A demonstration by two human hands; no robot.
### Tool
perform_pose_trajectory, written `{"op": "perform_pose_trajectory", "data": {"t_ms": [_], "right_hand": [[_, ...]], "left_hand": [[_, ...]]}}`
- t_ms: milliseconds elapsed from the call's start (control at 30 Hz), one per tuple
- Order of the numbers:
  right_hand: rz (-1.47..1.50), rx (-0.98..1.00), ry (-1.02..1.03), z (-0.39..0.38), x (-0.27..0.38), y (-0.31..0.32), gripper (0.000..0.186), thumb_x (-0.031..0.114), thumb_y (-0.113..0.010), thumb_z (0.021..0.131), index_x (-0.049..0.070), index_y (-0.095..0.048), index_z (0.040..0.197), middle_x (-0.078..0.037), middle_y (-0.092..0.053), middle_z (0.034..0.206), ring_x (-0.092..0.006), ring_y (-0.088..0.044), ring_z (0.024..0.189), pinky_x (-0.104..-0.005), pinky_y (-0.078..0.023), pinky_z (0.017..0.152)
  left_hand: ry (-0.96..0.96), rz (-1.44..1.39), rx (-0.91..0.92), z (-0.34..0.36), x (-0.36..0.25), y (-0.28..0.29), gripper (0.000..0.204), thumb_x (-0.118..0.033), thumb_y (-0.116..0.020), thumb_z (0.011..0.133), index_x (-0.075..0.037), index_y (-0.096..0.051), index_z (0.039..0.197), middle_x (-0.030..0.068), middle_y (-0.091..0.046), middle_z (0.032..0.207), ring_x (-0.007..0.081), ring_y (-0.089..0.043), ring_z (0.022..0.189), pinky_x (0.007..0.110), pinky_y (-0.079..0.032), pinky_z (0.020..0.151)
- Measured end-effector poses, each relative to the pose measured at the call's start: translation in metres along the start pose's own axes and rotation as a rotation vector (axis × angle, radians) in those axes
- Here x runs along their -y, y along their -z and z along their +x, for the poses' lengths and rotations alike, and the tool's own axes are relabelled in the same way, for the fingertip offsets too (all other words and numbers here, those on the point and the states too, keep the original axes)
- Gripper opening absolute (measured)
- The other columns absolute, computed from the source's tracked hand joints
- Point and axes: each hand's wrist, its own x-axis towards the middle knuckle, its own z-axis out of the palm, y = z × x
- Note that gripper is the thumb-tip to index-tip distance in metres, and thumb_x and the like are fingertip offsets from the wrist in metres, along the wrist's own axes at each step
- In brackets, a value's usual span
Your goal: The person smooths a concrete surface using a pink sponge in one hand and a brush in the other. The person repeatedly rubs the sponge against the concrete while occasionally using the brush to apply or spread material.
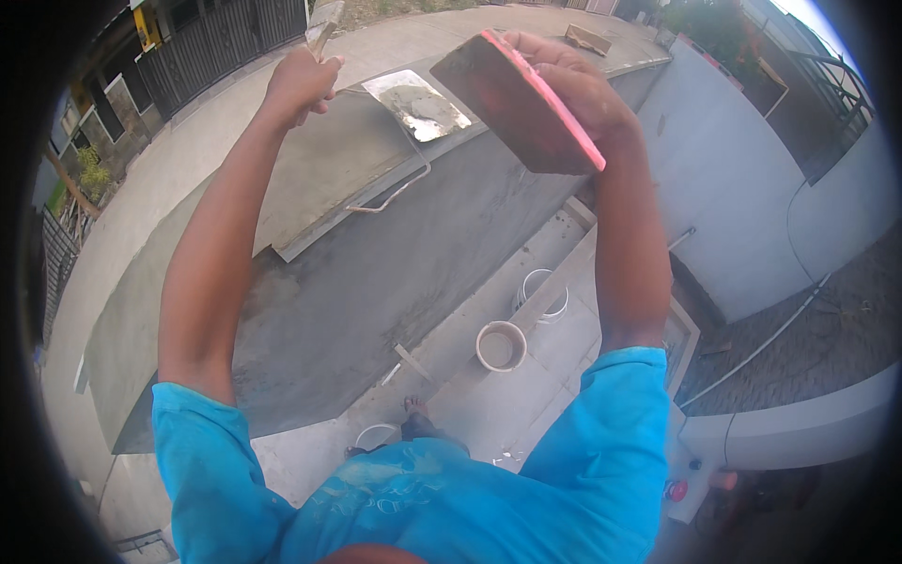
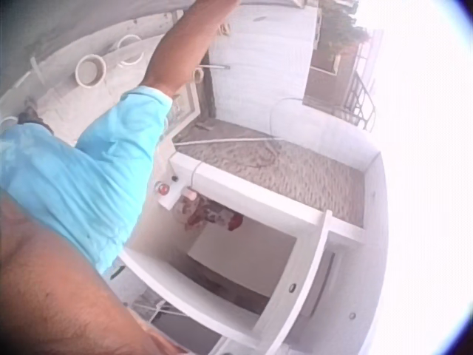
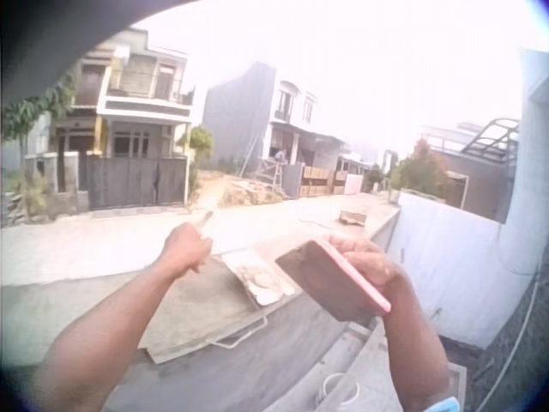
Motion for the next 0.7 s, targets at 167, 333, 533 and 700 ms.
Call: {"op": "perform_pose_trajectory", "data": {"t_ms": [167, 333, 533, 700], "right_hand": [[0.211, 0.156, 0.083, 0.04, -0.008, -0.063, 0.059, 0.028, -0.068, 0.095, -0.001, -0.051, 0.143, -0.011, -0.065, 0.124, -0.0176, -0.066, 0.108, -0.0318, -0.056, 0.093], [0.065, 0.255, 0.055, 0.073, 0.025, -0.165, 0.077, 0.039, -0.078, 0.09, -0.003, -0.048, 0.146, -0.013, -0.062, 0.133, -0.0209, -0.064, 0.118, -0.035, -0.053, 0.102], [-0.272, 0.447, 0.143, 0.139, 0.031, -0.33, 0.054, 0.034, -0.072, 0.091, -0.002, -0.06, 0.129, -0.009, -0.067, 0.119, -0.0136, -0.063, 0.108, -0.0279, -0.048, 0.095], [-0.455, 0.738, 0.349, 0.21, 0.021, -0.493, 0.039, 0.022, -0.063, 0.091, 0.002, -0.066, 0.125, -0.005, -0.069, 0.112, -0.0147, -0.064, 0.105, -0.0299, -0.048, 0.095]], "left_hand": [[-0.161, -0.073, -0.102, -0.075, 0.03, 0.115, 0.036, -0.035, -0.058, 0.103, 0.0, -0.06, 0.107, 0.0041, -0.058, 0.068, 0.0088, -0.053, 0.05, 0.025, -0.04, 0.041], [-0.082, -0.018, -0.246, -0.219, 0.037, 0.271, 0.029, -0.026, -0.055, 0.105, 0.002, -0.062, 0.101, 0.0075, -0.063, 0.073, 0.0107, -0.058, 0.053, 0.022, -0.044, 0.041], [0.001, -0.129, -0.665, -0.411, 0.208, 0.392, 0.032, -0.034, -0.057, 0.106, -0.003, -0.06, 0.106, 0.0014, -0.053, 0.067, 0.0042, -0.044, 0.047, 0.021, -0.032, 0.038], [0.569, -0.376, -1.092, -0.591, 0.314, 0.374, 0.026, -0.027, -0.066, 0.102, -0.009, -0.048, 0.1, 0.0037, -0.057, 0.086, 0.0031, -0.043, 0.051, 0.02, -0.035, 0.038]]}}
